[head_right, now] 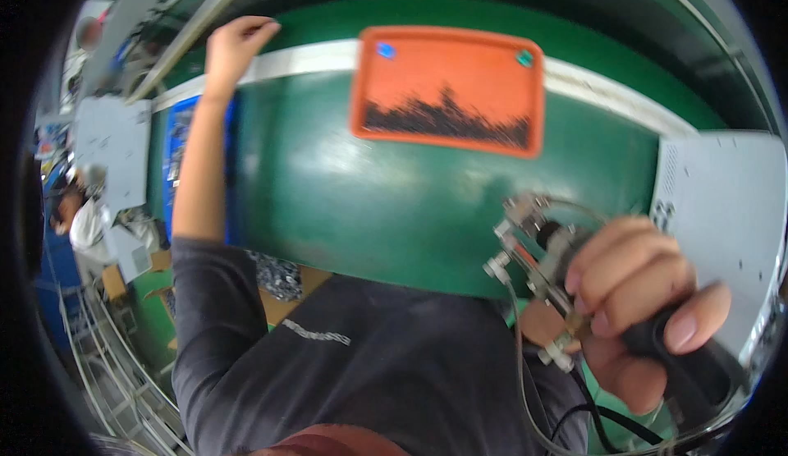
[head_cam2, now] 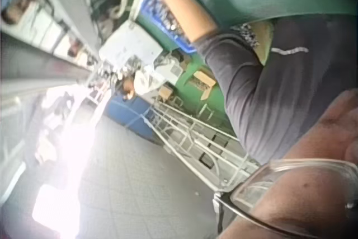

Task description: The person assembles small metal components on a production line using an air screwdriver.

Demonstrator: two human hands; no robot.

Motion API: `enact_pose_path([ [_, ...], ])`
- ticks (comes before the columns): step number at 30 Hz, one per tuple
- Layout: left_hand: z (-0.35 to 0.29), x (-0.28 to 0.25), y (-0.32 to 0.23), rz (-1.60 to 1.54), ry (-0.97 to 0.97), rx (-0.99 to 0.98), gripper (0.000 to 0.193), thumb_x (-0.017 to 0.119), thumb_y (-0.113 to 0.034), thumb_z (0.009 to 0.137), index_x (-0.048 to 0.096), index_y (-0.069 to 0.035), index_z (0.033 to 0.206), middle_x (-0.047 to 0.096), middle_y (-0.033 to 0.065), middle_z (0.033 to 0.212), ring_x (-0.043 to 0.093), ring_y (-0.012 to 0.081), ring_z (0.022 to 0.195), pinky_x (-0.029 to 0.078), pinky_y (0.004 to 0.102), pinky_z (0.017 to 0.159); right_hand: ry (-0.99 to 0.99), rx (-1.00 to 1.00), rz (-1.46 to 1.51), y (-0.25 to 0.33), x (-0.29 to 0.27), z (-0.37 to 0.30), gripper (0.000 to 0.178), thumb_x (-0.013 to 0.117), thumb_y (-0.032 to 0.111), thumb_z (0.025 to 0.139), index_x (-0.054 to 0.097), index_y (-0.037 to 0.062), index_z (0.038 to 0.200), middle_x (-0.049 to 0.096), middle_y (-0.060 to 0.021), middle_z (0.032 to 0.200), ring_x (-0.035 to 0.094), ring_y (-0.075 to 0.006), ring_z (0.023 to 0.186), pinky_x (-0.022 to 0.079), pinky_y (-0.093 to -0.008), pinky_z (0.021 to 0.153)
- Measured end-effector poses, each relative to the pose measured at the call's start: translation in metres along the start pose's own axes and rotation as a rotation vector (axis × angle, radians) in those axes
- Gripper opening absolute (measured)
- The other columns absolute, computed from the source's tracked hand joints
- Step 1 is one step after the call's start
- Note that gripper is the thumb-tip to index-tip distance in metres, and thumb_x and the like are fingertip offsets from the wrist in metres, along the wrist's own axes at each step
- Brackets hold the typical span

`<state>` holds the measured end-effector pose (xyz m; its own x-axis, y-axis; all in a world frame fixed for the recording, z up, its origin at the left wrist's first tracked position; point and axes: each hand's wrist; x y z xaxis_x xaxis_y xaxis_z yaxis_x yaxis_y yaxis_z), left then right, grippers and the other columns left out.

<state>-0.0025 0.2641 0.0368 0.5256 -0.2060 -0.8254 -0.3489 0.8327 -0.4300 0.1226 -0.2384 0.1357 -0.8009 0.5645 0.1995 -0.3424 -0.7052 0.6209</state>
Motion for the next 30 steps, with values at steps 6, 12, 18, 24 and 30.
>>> enact_pose_path([
  [6,-0.120,0.034,-0.214,-0.399,0.173,0.507,0.011,0.083,-0.012,0.080,0.076,-0.006,0.086,0.074,0.0076,0.092,0.071,0.0266,0.084,0.059,0.0363,0.078,0.125,0.187,0.019,0.016,-0.021,0.006,0.050,0.062,0.052,0.101,0.058,0.0124,0.132,0.057,0.0016,0.080,0.054,-0.0120,0.068,0.043,-0.0294,0.066],
  [12,-0.160,0.083,-0.242,-0.572,0.312,0.608,0.026,0.088,-0.014,0.073,0.075,-0.002,0.091,0.072,0.0091,0.103,0.068,0.0278,0.088,0.057,0.0391,0.076,0.141,0.189,0.051,0.014,-0.012,0.006,0.052,0.061,0.054,0.101,0.059,0.0113,0.131,0.058,0.0013,0.080,0.054,-0.0128,0.067,0.043,-0.0296,0.065],
  [18,-0.157,0.078,-0.262,-0.717,0.198,0.529,0.028,0.087,-0.011,0.072,0.073,-0.003,0.095,0.071,0.0090,0.104,0.067,0.0278,0.089,0.055,0.0383,0.076,0.151,0.172,0.109,0.008,-0.001,0.003,0.050,0.065,0.052,0.099,0.059,0.0120,0.128,0.057,0.0017,0.078,0.054,-0.0123,0.064,0.044,-0.0281,0.062],
  [24,-0.148,0.082,-0.252,-0.660,0.163,0.689,0.024,0.083,-0.005,0.075,0.072,-0.003,0.096,0.072,0.0073,0.102,0.067,0.0270,0.088,0.053,0.0390,0.073,0.037,0.111,0.070,0.008,0.008,-0.001,0.049,0.067,0.053,0.097,0.061,0.0122,0.123,0.057,0.0020,0.075,0.054,-0.0120,0.063,0.044,-0.0280,0.061],
  [30,-0.112,0.078,-0.227,-0.370,-0.053,0.486,0.016,0.080,-0.011,0.081,0.076,-0.008,0.097,0.075,0.0050,0.114,0.068,0.0235,0.095,0.051,0.0388,0.083,0.083,0.049,0.001,0.025,-0.007,0.007,0.047,0.066,0.053,0.098,0.060,0.0121,0.120,0.056,0.0023,0.076,0.053,-0.0125,0.064,0.042,-0.0304,0.063],
])
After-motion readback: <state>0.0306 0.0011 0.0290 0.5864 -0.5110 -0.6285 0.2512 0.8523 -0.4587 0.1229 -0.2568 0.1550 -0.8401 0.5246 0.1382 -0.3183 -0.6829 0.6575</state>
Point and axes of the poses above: each hand's wrist, its own z-axis towards the middle knuckle, its own x-axis out of the palm, y = z × x
